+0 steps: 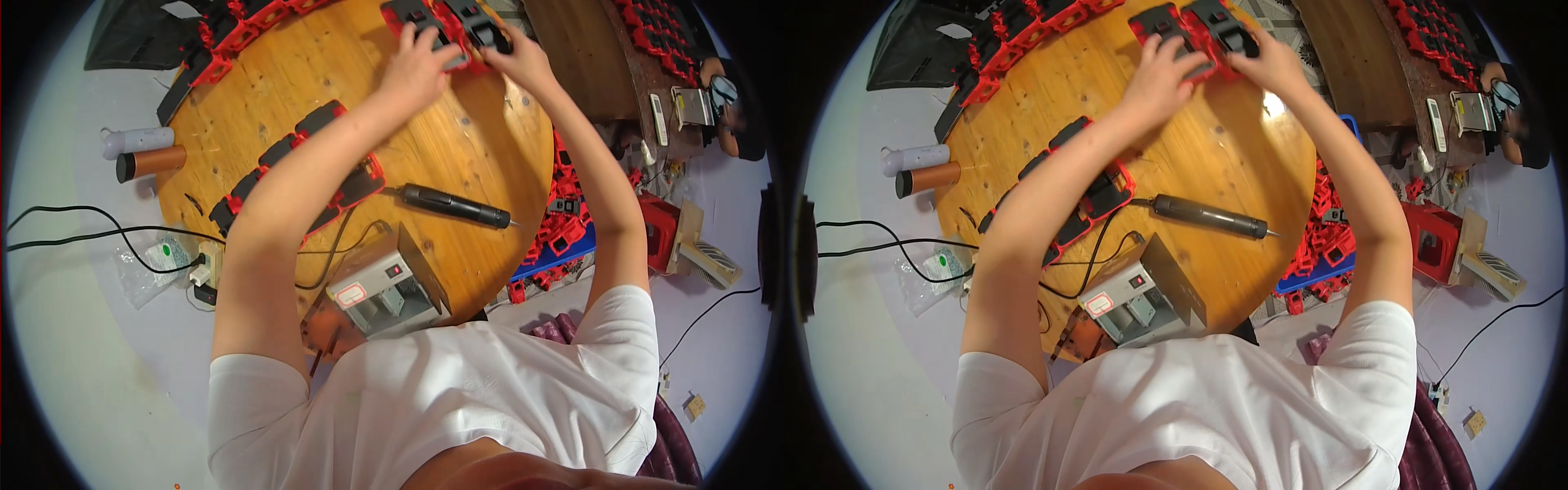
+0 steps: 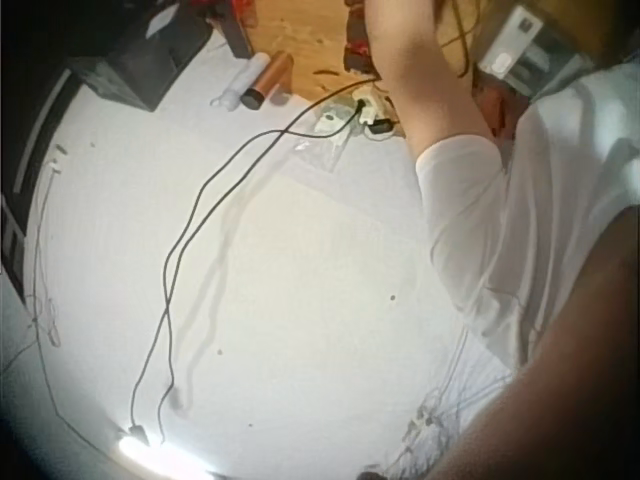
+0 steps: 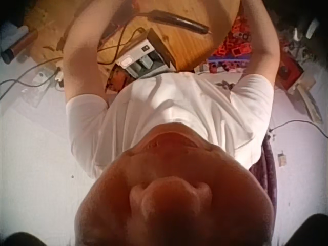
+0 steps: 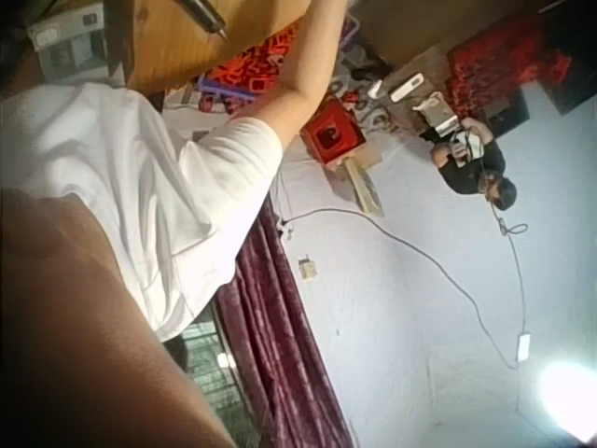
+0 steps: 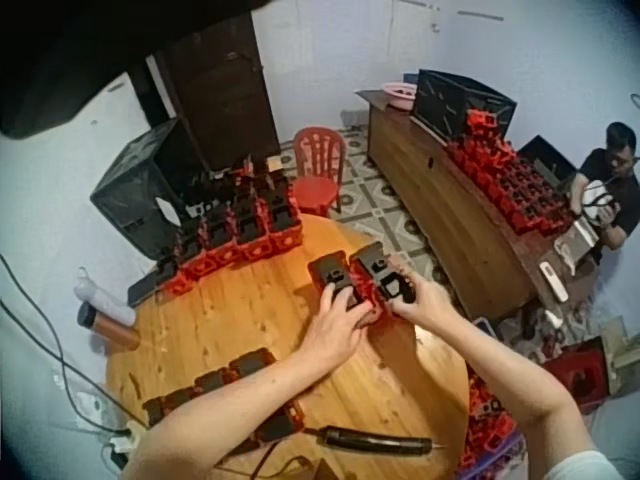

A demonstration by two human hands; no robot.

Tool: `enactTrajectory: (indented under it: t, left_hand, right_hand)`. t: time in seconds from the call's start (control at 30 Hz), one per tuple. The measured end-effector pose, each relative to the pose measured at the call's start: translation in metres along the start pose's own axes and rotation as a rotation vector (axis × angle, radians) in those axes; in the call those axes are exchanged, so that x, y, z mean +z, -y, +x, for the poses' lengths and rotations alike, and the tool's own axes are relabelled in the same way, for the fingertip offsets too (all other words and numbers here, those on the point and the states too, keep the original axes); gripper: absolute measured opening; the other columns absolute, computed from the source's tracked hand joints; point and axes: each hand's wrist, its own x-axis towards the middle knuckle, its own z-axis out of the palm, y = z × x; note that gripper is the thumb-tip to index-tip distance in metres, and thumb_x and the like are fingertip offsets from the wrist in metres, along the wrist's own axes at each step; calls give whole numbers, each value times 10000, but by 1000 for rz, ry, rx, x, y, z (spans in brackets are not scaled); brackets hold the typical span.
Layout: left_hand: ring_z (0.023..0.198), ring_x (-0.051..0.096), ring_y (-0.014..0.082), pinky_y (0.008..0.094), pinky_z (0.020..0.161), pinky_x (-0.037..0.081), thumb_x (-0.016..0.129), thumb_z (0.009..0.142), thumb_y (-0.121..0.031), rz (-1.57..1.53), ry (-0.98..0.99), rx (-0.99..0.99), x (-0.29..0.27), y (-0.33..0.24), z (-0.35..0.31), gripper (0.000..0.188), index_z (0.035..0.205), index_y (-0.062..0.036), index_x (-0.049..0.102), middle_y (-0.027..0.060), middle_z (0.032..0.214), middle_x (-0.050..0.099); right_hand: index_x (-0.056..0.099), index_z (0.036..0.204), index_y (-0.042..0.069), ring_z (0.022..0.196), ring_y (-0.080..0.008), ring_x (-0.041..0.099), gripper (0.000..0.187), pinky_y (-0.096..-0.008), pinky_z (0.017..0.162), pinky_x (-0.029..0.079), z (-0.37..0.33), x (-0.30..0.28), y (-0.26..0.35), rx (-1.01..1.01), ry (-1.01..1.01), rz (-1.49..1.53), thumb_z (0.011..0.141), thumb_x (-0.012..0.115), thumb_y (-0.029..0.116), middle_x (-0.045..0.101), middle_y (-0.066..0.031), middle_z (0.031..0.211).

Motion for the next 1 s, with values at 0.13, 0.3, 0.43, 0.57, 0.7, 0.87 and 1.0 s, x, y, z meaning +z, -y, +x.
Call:
enactTrajectory:
  t: [0.13,0.3,0.43,0.57,0.7,0.87,1.0]
  left_hand:
    - [1129,449,436,475,959,447,622,743,8,-162,105,-83,-22,-63,-72,421,1136,-141,615,221,1239,488]
    - [1070,455,402,475,902,449,569,729,23,-176,288,-151,-56,-96,-112,432,1144,-94,582,189,1169,496]
    - [1091,497,358,459,895,432,595,713,-18,-142,204,-38,-64,-87,-117,438,1148,-67,572,172,1209,508]
    - [1159,491,367,466,951,424,663,736,-125,-132,120,-170,-112,-27,-93,474,1197,-67,571,187,1215,540]
    - [1319,359,411,524,1036,379,729,752,-224,334,-151,-274,-154,131,-83,614,1305,-81,505,189,1388,451]
    - [1410,219,452,527,1106,345,780,768,-303,538,161,-822,-198,235,-62,815,1444,-179,343,189,1516,280]
    - [1344,316,496,507,1068,396,771,780,-188,501,113,-639,-184,330,-97,817,1456,-146,314,213,1506,291]
  right_hand:
    - [519,1310,23,820,-312,665,666,-396,735,514,-103,5,20,-107,-50,9,786,737,372,674,-203,896]
    - [556,1240,-22,885,-361,655,527,-435,785,509,-152,-22,68,177,282,121,811,701,248,668,-227,975]
    - [604,1147,-38,858,-318,675,488,-396,758,521,-135,-39,70,-29,379,-87,814,742,291,684,-200,910]
    - [640,1051,-16,976,-389,640,471,-449,855,500,-59,-59,117,-69,434,-486,830,703,395,674,-226,1006]
    - [515,1273,16,1143,-385,565,611,-450,938,468,56,7,117,-326,12,-302,857,671,435,601,-226,1212]
    - [494,1310,-1,1222,-347,527,761,-424,1004,435,202,106,119,-369,-357,-28,804,704,527,546,-202,1327]
    - [520,1302,21,1088,-327,629,718,-408,900,506,246,157,136,-275,-563,36,731,792,361,654,-202,1162]
